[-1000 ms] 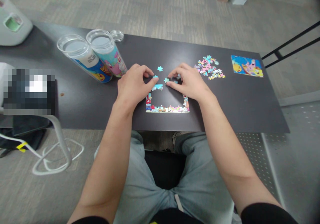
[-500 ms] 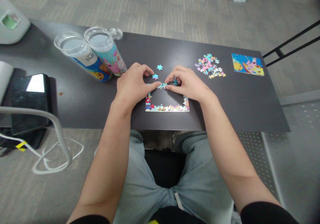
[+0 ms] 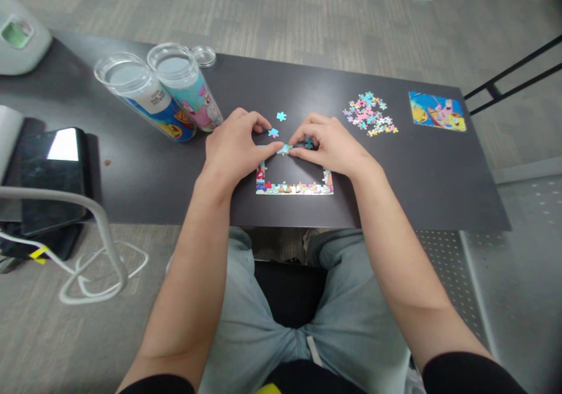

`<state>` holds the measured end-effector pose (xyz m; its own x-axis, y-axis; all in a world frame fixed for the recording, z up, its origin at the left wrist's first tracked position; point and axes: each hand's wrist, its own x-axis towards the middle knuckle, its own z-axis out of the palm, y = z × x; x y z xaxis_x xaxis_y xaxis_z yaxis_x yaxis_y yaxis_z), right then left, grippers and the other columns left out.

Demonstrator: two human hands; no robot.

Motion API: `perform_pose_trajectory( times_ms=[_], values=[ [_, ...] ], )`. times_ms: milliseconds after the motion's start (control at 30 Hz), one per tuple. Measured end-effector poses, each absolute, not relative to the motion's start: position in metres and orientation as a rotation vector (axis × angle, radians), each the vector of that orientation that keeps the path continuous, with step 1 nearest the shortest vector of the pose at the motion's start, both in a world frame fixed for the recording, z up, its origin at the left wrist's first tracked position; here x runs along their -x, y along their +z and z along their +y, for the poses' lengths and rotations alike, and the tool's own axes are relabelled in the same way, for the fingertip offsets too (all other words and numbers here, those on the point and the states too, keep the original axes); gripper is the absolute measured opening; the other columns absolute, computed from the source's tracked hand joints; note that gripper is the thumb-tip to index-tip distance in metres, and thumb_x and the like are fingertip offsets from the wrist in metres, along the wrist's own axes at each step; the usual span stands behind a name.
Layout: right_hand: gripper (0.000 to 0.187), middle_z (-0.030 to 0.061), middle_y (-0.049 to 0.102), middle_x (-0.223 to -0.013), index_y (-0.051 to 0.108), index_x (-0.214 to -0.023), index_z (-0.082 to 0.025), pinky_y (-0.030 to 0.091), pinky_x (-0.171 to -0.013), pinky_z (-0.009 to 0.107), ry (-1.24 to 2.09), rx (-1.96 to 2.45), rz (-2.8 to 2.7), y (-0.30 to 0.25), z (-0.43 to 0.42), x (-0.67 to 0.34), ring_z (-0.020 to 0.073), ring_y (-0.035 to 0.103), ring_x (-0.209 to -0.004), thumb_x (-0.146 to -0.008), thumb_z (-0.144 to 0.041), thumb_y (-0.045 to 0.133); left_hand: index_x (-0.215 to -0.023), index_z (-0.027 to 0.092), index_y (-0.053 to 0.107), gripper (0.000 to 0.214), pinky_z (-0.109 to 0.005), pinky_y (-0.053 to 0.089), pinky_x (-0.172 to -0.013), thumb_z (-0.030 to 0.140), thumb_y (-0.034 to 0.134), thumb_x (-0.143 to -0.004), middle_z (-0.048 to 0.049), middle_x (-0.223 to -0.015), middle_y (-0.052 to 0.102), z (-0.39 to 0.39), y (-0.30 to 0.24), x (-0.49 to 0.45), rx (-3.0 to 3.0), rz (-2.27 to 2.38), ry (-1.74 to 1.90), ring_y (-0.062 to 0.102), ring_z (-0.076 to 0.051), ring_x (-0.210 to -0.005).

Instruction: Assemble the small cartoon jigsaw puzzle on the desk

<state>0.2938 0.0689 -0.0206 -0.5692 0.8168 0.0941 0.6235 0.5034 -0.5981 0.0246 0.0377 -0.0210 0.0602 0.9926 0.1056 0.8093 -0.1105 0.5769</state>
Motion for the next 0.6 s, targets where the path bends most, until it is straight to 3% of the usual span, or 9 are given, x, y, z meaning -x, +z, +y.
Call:
perform_pose_trajectory(
  times_ms=[167,333,433,600],
  values=[
    [0.018,0.0101,0.078,-0.128,0.092,-0.119,-0.028,0.060,-0.102,0.055,0.736,1.183,-2.268,-0.025,0.078,-0.323,0.0292,0.071,-0.103,-0.105,-0.027,0.103,-0.116,0.034,0.088,0.030,-0.045,0.060,-0.091,0.040,0.111,-0.099,-0.0053,-0.126,0.085,0.037,-0.020,-0.025,-1.967,1.797,0.708,0.080,-0.033,-0.113],
    [0.019,0.0106,0.076,-0.122,0.092,-0.113,-0.024,0.058,-0.100,0.055,0.782,1.280,-2.267,-0.024,0.082,-0.337,0.0239,0.062,-0.091,-0.103,-0.031,0.107,-0.118,0.032,0.087,0.033,-0.045,0.059,-0.092,0.040,0.113,-0.098,-0.0060,-0.131,0.085,0.037,-0.019,-0.028,-1.943,1.844,0.688,0.080,-0.031,-0.109],
    [0.010,0.0077,0.076,-0.116,0.095,-0.109,-0.027,0.059,-0.099,0.054,0.741,1.282,-2.296,-0.023,0.080,-0.331,0.0256,0.064,-0.092,-0.102,-0.023,0.101,-0.118,0.032,0.087,0.039,-0.044,0.060,-0.092,0.042,0.116,-0.095,-0.0057,-0.132,0.084,0.036,-0.018,-0.029,-1.948,1.850,0.676,0.080,-0.031,-0.112],
    [0.015,0.0063,0.077,-0.116,0.095,-0.108,-0.031,0.060,-0.095,0.050,0.771,1.245,-2.311,-0.021,0.076,-0.320,0.0276,0.066,-0.092,-0.099,-0.023,0.102,-0.117,0.032,0.085,0.040,-0.044,0.060,-0.092,0.039,0.117,-0.093,-0.0051,-0.131,0.084,0.034,-0.017,-0.030,-1.949,1.840,0.684,0.080,-0.031,-0.113]
  ],
)
